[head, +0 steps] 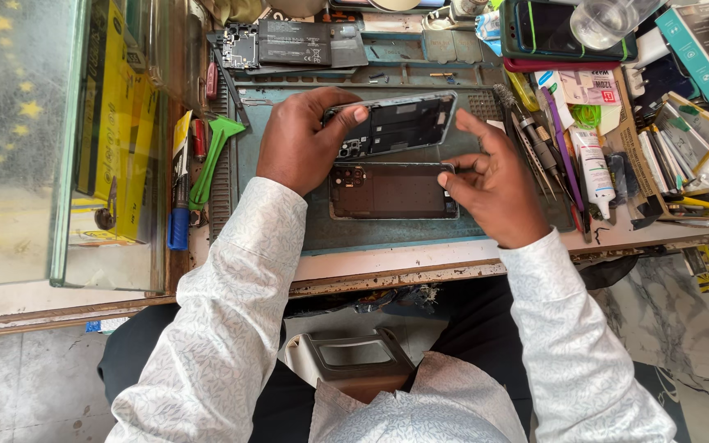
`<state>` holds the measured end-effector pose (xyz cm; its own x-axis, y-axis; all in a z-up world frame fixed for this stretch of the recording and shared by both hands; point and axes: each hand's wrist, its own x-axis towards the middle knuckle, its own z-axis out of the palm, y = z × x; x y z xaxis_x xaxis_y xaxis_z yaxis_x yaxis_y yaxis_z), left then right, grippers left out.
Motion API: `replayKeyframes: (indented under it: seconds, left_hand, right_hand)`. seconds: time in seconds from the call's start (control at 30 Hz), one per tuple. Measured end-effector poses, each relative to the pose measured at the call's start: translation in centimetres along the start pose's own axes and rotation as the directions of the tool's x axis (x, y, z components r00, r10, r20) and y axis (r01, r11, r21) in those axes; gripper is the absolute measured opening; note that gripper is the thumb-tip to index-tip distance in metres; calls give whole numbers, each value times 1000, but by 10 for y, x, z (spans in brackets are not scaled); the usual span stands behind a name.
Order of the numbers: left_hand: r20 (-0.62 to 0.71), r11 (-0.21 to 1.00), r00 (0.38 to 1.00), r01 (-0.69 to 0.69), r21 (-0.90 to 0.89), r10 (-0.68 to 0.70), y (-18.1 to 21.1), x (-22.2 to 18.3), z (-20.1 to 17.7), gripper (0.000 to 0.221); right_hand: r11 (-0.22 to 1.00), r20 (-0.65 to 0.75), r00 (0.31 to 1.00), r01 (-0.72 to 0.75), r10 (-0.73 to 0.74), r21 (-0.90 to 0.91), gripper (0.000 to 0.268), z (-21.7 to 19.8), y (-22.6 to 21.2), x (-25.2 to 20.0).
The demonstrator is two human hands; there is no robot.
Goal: The person disassembles a smartphone on a cluttered workbench. They use a screwdriver to remove screws from the back cover and internal components, then use tweezers to lift and remove small parts. The phone is opened to reveal the internal circuitry and battery.
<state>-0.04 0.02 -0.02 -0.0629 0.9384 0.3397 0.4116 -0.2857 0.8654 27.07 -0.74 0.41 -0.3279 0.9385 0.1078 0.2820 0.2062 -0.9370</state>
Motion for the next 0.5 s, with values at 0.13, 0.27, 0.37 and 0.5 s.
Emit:
replayKeyframes:
  seconds: [0.13, 0.27, 0.37, 0.5]
  left_hand:
    - [-65, 999, 998, 27, 46, -24, -1, 1, -1, 30]
    - [-148, 990, 979, 142, -11, -142, -4, 2, -8, 26]
    - [-178, 979, 965, 175, -108, -192, -9, 3, -15, 25]
    - [-224, 905, 968, 10, -424, -116, -16, 2, -19, 27]
  right_hand:
    - [1000, -11, 1000, 3, -3, 22, 75, -3, 4, -8]
    - [989, -6, 999, -46, 48, 137, 67, -19, 12, -11]
    - [962, -33, 995, -86, 98, 258, 61, -37, 20, -16]
    - [922, -77, 988, -92, 130, 376, 51, -53, 30, -21]
